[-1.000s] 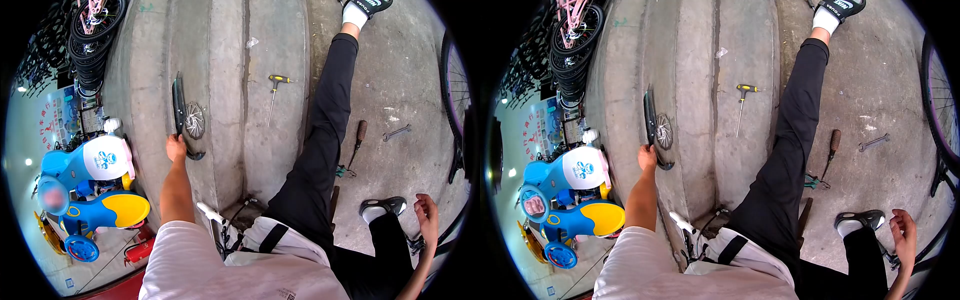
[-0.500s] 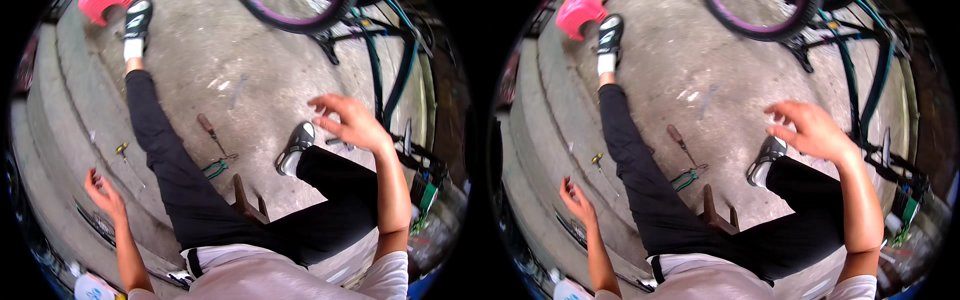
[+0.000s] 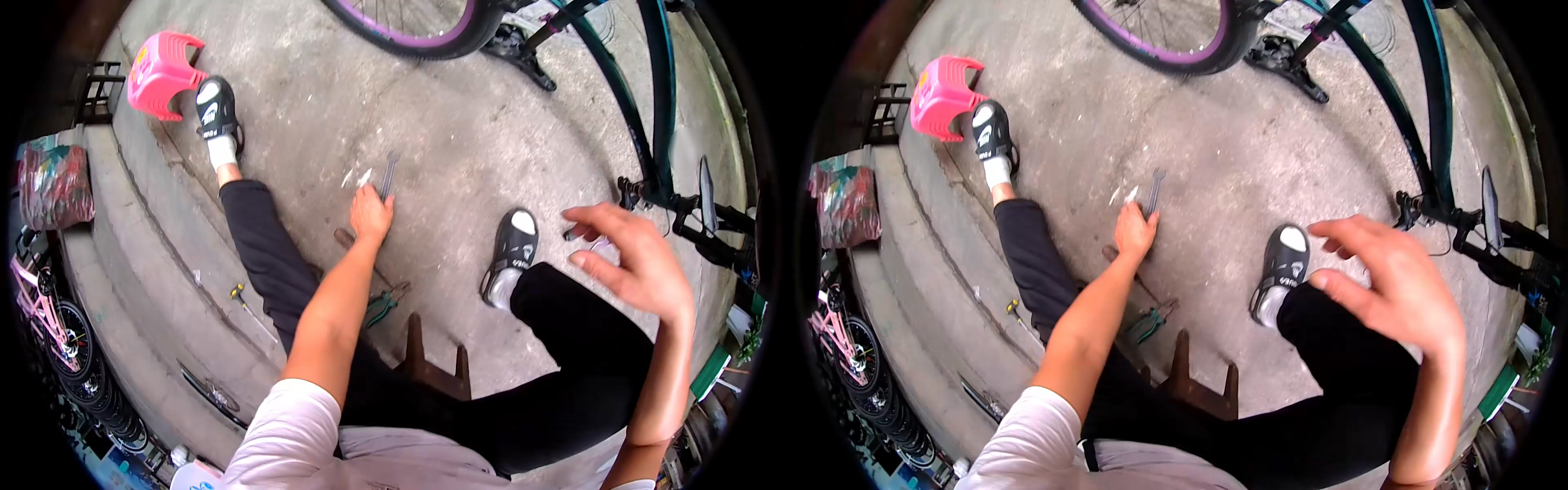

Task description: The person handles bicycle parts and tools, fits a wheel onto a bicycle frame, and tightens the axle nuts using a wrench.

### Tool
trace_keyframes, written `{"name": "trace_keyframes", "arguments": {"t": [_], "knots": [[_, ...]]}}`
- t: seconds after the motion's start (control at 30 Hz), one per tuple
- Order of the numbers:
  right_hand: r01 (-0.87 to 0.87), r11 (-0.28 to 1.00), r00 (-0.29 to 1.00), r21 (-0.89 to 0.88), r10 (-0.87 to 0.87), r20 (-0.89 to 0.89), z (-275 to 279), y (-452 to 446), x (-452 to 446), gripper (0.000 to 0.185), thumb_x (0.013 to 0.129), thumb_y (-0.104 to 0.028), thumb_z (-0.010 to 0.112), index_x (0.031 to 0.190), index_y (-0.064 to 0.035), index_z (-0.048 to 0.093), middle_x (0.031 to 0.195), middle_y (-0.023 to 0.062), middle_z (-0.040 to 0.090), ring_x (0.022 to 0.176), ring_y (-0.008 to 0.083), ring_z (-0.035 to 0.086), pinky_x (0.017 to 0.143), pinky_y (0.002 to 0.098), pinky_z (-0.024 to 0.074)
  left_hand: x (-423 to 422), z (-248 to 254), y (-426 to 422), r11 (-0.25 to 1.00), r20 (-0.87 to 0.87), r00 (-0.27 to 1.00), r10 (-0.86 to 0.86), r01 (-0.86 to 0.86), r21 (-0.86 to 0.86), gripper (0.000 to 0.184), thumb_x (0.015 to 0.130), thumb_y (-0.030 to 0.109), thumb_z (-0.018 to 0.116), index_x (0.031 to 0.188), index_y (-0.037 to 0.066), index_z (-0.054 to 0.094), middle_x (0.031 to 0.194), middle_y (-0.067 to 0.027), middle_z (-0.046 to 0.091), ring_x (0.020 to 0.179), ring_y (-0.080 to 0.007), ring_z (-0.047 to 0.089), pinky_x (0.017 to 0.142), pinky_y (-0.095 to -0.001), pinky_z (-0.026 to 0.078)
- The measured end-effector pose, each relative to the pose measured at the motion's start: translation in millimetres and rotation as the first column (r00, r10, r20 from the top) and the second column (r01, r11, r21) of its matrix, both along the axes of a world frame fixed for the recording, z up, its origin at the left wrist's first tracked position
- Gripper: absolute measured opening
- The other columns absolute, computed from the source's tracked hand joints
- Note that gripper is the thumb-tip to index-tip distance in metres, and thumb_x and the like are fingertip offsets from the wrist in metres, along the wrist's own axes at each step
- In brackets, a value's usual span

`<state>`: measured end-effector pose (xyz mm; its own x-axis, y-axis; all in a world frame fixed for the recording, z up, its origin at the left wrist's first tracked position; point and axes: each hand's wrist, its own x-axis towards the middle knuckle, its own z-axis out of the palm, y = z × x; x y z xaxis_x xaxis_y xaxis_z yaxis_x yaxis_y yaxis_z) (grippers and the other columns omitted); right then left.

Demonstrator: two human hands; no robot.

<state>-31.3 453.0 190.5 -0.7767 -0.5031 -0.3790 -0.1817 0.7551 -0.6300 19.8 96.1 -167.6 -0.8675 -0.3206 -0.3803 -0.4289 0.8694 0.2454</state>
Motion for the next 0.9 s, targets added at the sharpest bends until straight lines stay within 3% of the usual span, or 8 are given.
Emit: {"name": "trace_keyframes", "arguments": {"t": [0.27, 0.33, 0.4, 0.6, 0.73, 0.8, 0.83, 0.9], "knots": [[-0.145, 0.982, 0.987, -0.119, 0.135, -0.085, -14.3, 1.3, -6.7, 0.039, 0.091, -0.030, 0.071, 0.115, -0.0013, 0.065, 0.099, 0.0162, 0.067, 0.095, 0.0375, 0.067, 0.081, 0.0469, 0.0543, 2.1, -3.3, 27.9, 0.979, 0.348, 0.934, -0.078, 0.138, -0.151, 0.024, 0.090, 0.021, 0.062, 0.103, 0.005, 0.073, 0.107, -0.0183, 0.073, 0.102, -0.0341, 0.072, 0.089, -0.0443, 0.057], [-0.172, 0.976, 0.981, -0.135, 0.158, -0.112, -27.9, 4.3, -0.1, 0.039, 0.094, -0.032, 0.068, 0.119, -0.0029, 0.062, 0.101, 0.0165, 0.065, 0.098, 0.0377, 0.065, 0.083, 0.0480, 0.0531, -14.9, 25.5, 35.5, 0.987, 0.256, 0.966, -0.036, 0.074, -0.139, 0.037, 0.091, 0.029, 0.065, 0.117, 0.002, 0.067, 0.116, -0.0205, 0.070, 0.108, -0.0374, 0.069, 0.091, -0.0467, 0.055], [-0.136, 0.985, 0.989, -0.104, 0.130, -0.066, -28.3, 18.6, 1.0, 0.039, 0.094, -0.033, 0.068, 0.118, -0.0029, 0.062, 0.101, 0.0172, 0.066, 0.098, 0.0380, 0.066, 0.083, 0.0485, 0.0538, -24.1, -29.3, 13.7, 0.964, 0.006, 0.982, -0.189, 0.186, -0.192, 0.046, 0.091, 0.035, 0.071, 0.123, 0.003, 0.061, 0.120, -0.0209, 0.067, 0.112, -0.0389, 0.065, 0.095, -0.0481, 0.052], [0.034, 0.993, 0.999, -0.110, -0.032, 0.019, -27.6, 52.9, -9.4, 0.046, 0.094, -0.037, 0.067, 0.126, -0.0032, 0.064, 0.120, 0.0175, 0.070, 0.109, 0.0358, 0.068, 0.092, 0.0474, 0.0533, -113.1, 35.2, 54.7, 0.972, -0.096, 0.979, -0.182, 0.194, 0.135, 0.051, 0.093, 0.033, 0.068, 0.128, -0.002, 0.059, 0.125, -0.0234, 0.066, 0.115, -0.0383, 0.064, 0.097, -0.0459, 0.050], [0.232, 0.969, 0.949, -0.088, -0.245, -0.196, -44.5, 80.6, -7.8, 0.046, 0.095, -0.038, 0.067, 0.127, -0.0056, 0.065, 0.117, 0.0167, 0.071, 0.108, 0.0352, 0.069, 0.091, 0.0462, 0.0541, -191.5, 59.9, 60.3, 0.878, -0.308, 0.946, 0.098, 0.063, 0.475, 0.063, 0.097, 0.042, 0.068, 0.137, -0.004, 0.056, 0.127, -0.0205, 0.065, 0.116, -0.0313, 0.064, 0.100, -0.0421, 0.048], [0.265, 0.962, 0.917, -0.068, -0.273, -0.289, -51.6, 84.6, -7.9, 0.040, 0.095, -0.036, 0.068, 0.123, -0.0069, 0.068, 0.117, 0.0162, 0.072, 0.106, 0.0352, 0.069, 0.088, 0.0458, 0.0555, -228.3, 154.9, 73.9, 0.875, -0.394, 0.889, 0.234, -0.016, 0.484, 0.066, 0.099, 0.047, 0.064, 0.137, -0.006, 0.055, 0.124, -0.0203, 0.067, 0.111, -0.0311, 0.064, 0.099, -0.0421, 0.048], [0.253, 0.968, 0.925, -0.001, -0.242, -0.295, -48.5, 85.5, -4.1, 0.038, 0.095, -0.034, 0.069, 0.122, -0.0067, 0.068, 0.116, 0.0158, 0.071, 0.104, 0.0358, 0.069, 0.087, 0.0460, 0.0554, -258.9, 159.0, 60.5, 0.772, -0.407, 0.804, 0.434, -0.098, 0.628, 0.064, 0.097, 0.048, 0.064, 0.133, -0.005, 0.058, 0.123, -0.0206, 0.067, 0.111, -0.0311, 0.064, 0.100, -0.0417, 0.048], [0.185, 0.980, 0.959, 0.069, -0.165, -0.228, -38.7, 87.7, 0.3, 0.040, 0.093, -0.035, 0.069, 0.120, -0.0055, 0.068, 0.114, 0.0180, 0.070, 0.107, 0.0372, 0.067, 0.091, 0.0466, 0.0541, -322.1, 196.6, 44.3, 0.743, -0.488, 0.625, 0.609, -0.235, 0.626, 0.066, 0.094, 0.049, 0.066, 0.129, -0.007, 0.059, 0.126, -0.0261, 0.065, 0.117, -0.0375, 0.062, 0.103, -0.0459, 0.046]]}}
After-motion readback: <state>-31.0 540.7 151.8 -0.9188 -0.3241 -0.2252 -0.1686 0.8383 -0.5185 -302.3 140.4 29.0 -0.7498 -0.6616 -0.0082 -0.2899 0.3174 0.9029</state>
